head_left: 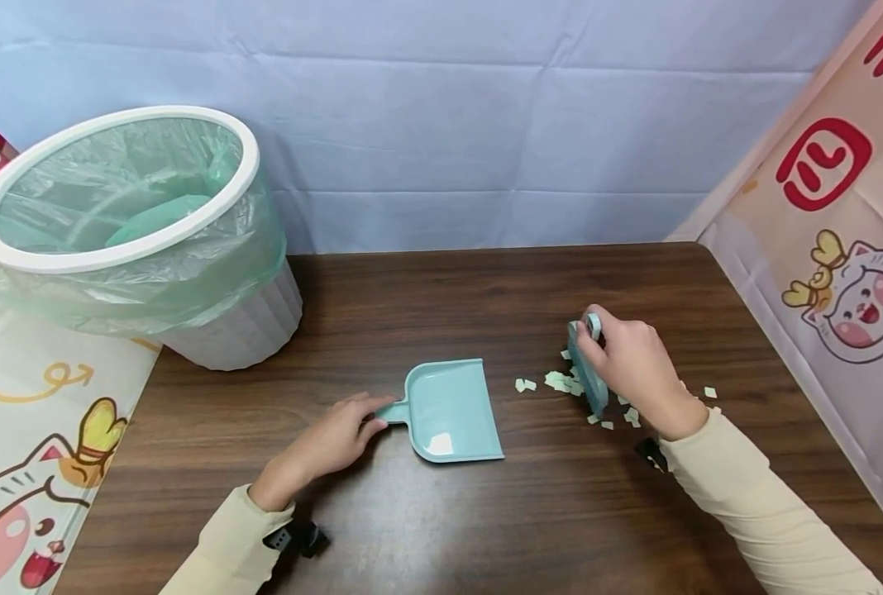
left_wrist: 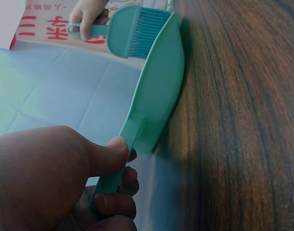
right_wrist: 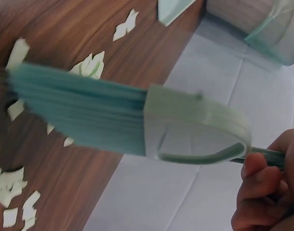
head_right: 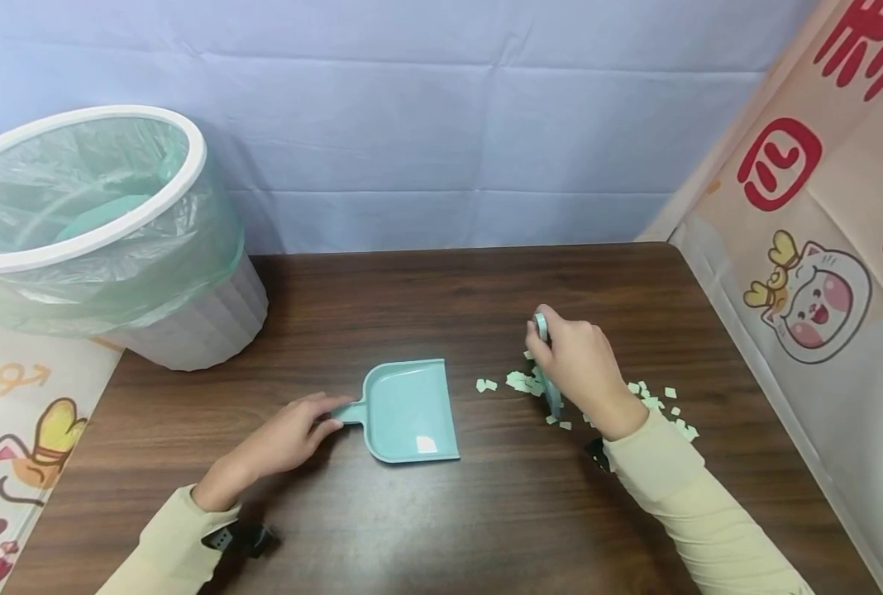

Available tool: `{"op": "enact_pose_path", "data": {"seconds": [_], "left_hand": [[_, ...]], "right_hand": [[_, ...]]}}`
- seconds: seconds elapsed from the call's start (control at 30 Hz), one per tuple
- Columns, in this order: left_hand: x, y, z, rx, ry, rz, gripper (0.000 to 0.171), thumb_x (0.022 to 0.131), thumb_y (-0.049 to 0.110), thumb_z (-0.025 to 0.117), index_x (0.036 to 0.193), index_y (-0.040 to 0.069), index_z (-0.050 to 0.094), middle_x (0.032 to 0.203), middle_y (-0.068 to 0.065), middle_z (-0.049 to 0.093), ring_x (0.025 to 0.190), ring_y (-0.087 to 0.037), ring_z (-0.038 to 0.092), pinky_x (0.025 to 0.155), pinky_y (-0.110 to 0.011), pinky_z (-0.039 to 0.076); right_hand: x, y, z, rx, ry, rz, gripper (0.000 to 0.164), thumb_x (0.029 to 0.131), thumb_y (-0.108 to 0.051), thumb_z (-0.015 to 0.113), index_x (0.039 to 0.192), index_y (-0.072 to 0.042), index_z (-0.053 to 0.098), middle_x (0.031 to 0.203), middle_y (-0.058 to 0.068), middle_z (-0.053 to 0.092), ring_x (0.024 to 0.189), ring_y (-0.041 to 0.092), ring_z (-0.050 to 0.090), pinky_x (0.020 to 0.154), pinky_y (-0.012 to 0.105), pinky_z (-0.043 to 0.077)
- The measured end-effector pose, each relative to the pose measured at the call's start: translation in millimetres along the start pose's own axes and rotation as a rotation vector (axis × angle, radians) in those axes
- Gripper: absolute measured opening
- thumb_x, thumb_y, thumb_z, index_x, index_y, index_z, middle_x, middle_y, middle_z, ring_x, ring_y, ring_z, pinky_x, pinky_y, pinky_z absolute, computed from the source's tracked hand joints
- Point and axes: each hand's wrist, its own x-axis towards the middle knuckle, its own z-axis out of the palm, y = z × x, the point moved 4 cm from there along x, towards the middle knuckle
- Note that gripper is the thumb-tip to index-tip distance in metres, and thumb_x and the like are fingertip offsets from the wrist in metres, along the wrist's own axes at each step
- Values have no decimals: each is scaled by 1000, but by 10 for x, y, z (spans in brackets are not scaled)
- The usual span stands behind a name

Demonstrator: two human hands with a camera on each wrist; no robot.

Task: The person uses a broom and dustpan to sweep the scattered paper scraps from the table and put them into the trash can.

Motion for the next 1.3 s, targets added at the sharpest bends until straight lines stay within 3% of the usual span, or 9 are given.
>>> {"op": "enact_pose_path", "data": {"seconds": [0.3,0.43,0.5,0.67,0.87,1.07,1.2,1.3], "left_hand": [[6,16,-17,-2,17,17,38,102,9,63,139,1,61,134,-15,64,127,-37,58,106,-54,46],[8,12,-22,3,19,22,37,102,10,62,139,2,61,134,-14,65,127,-37,58,106,-54,46],[8,6,-22,0,13,13,38,103,10,62,139,2,61,135,-15,64,129,-38,57,107,-55,44],[-2,-6,-12,1,4,-9,39,103,11,61,141,2,60,140,-17,60,134,-44,50,111,-58,39],[0,2,-4,-4,0,-10,39,102,11,62,140,2,60,139,-16,61,134,-44,50,112,-57,39],[7,10,-15,-18,-7,-2,39,103,9,61,141,1,59,139,-16,61,135,-46,48,111,-58,38],[10,13,-20,-18,-6,3,39,103,9,61,140,1,59,138,-15,62,133,-41,52,110,-56,41],[11,20,-22,-22,-5,10,39,102,9,62,140,1,60,137,-14,63,130,-36,56,108,-53,44]], "right_hand": [[77,-69,-102,125,68,-15,6,98,-8,64,92,-7,64,57,-6,41,46,7,33,45,25,29],[162,-23,-197,121,72,-48,4,98,-10,66,95,-8,67,59,-5,48,48,9,37,45,26,31],[191,6,-198,108,32,-91,2,97,-11,68,98,-10,69,63,-5,53,51,8,39,48,26,34],[158,65,-86,101,-115,-219,17,91,-8,77,106,-13,70,87,-5,68,66,7,52,60,32,46],[37,76,-28,136,-266,-276,18,92,-11,76,109,-16,71,101,-8,71,86,5,63,74,35,55],[-49,54,-129,192,-319,-344,20,89,-6,77,107,-15,72,102,-11,70,92,5,65,79,24,52],[-80,33,-200,242,-349,-395,23,88,-2,77,106,-15,72,101,-12,69,89,2,63,79,14,46],[-74,17,-267,291,-369,-408,24,89,-1,76,107,-16,71,100,-12,69,86,0,60,77,13,44]]}}
